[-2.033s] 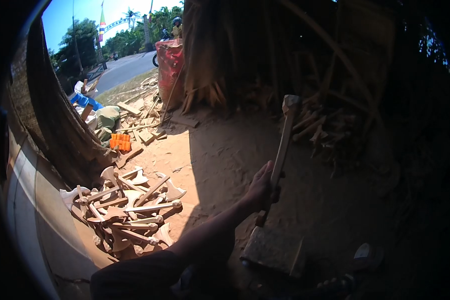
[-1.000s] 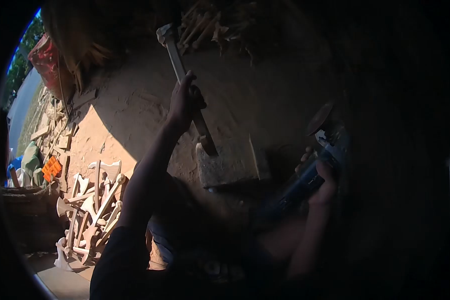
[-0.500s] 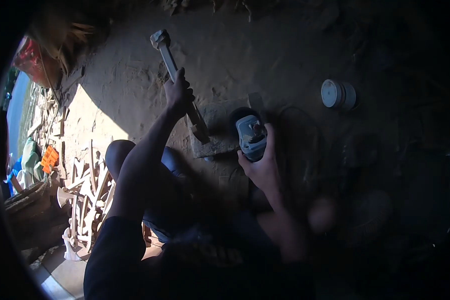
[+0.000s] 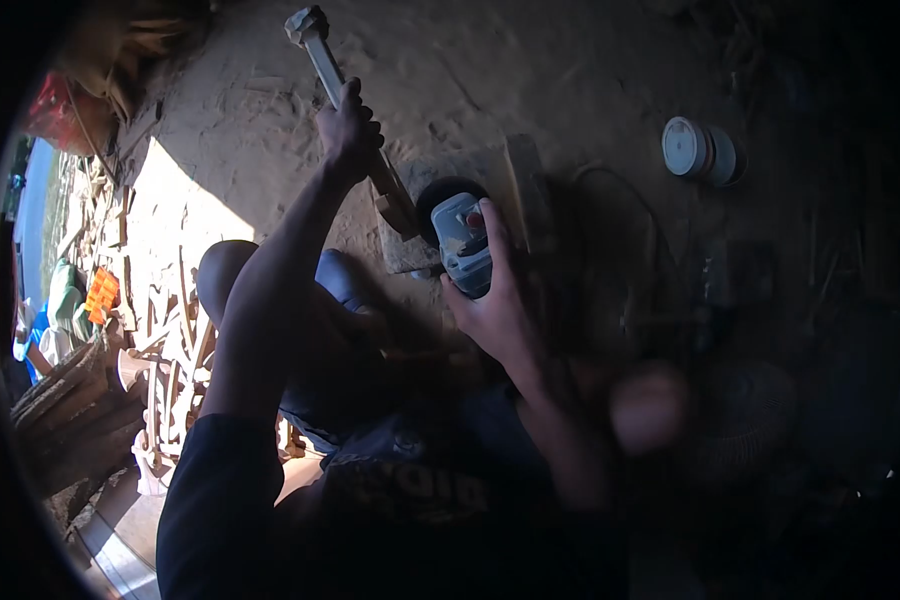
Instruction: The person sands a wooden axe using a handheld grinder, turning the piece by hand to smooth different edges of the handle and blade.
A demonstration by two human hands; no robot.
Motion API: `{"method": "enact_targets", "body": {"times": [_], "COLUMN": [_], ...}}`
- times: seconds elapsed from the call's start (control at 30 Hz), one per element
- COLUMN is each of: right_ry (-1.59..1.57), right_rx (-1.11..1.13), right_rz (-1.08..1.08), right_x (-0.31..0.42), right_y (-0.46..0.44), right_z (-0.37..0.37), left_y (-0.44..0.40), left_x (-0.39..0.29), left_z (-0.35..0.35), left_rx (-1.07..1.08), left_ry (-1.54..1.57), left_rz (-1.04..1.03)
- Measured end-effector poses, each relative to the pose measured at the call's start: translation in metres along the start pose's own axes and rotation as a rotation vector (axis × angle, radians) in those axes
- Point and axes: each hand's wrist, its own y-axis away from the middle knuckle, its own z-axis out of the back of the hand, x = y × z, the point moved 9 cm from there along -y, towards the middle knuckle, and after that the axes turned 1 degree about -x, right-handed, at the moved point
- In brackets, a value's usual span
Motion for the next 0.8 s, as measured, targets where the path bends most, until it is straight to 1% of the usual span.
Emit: {"method": "enact_targets", "body": {"times": [0.07,0.17,0.33,0.43,0.57,0.67,0.77,0.8], "right_ry": [0.062,-0.058,0.055,0.022,0.005,0.040,0.120,0.150], "right_rx": [-0.026,0.033,0.069,0.041,0.003,-0.012,-0.090,-0.071], "right_rz": [0.069,-0.024,-0.096,-0.046,0.028,0.037,0.113,0.102], "right_x": [0.000,-0.006,-0.010,-0.011,-0.003,-0.003,0.005,0.006], "right_y": [-0.002,-0.002,-0.004,-0.006,-0.013,-0.019,-0.024,-0.025], "right_z": [-0.001,-0.005,-0.008,-0.013,-0.001,0.003,0.010,0.010], "left_y": [-0.001,0.000,-0.006,-0.003,0.004,0.010,0.018,0.018], "left_x": [0.000,0.002,0.002,0.000,-0.002,0.002,0.005,0.004], "left_z": [-0.001,-0.002,-0.003,0.001,-0.012,-0.019,-0.022,-0.022], "left_rx": [0.002,0.007,0.025,-0.020,0.036,0.046,0.039,0.030], "left_ry": [0.009,0.011,0.000,0.025,0.027,0.028,0.039,0.047], "left_rz": [-0.003,-0.008,-0.014,-0.033,-0.036,-0.049,-0.057,-0.066]}}
